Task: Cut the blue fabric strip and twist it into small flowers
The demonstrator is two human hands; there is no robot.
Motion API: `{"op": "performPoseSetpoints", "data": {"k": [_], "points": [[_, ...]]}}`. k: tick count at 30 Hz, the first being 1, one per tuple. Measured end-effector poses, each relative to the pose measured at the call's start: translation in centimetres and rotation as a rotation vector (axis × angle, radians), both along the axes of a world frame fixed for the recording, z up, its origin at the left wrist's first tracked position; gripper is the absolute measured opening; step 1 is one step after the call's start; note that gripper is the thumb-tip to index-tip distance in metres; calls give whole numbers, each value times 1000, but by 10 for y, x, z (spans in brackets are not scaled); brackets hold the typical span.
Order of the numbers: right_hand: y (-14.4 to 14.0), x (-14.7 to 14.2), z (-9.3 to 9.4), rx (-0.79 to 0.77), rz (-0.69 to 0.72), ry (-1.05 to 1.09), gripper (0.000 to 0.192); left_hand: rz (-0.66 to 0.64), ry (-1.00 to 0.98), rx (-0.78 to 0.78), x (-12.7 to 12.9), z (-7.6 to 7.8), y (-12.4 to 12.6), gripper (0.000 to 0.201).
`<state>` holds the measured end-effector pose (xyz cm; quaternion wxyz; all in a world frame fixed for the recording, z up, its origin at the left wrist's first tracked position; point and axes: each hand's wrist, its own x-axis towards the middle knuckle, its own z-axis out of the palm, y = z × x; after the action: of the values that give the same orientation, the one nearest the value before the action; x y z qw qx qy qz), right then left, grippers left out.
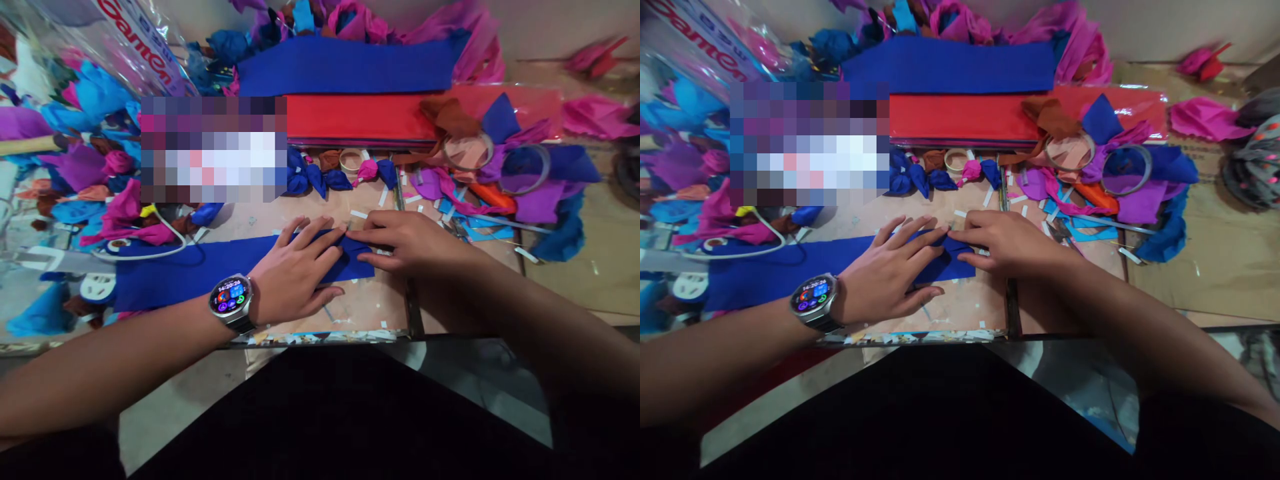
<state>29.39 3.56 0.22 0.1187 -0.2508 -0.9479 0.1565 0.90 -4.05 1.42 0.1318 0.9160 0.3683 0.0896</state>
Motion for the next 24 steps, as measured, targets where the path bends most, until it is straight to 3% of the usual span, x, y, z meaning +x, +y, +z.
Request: {"op": "performPoseSetpoints", "data": {"k": [6, 9, 24], "points": [[2, 3, 6, -5, 16, 14, 31, 13, -4, -21, -1, 0, 2, 64], [2, 4, 12, -37, 42, 32, 36, 16, -3, -21, 0, -1, 1, 72], [-2, 3, 25, -95, 74, 66, 34, 7, -4, -7, 0, 0, 1, 72]]}}
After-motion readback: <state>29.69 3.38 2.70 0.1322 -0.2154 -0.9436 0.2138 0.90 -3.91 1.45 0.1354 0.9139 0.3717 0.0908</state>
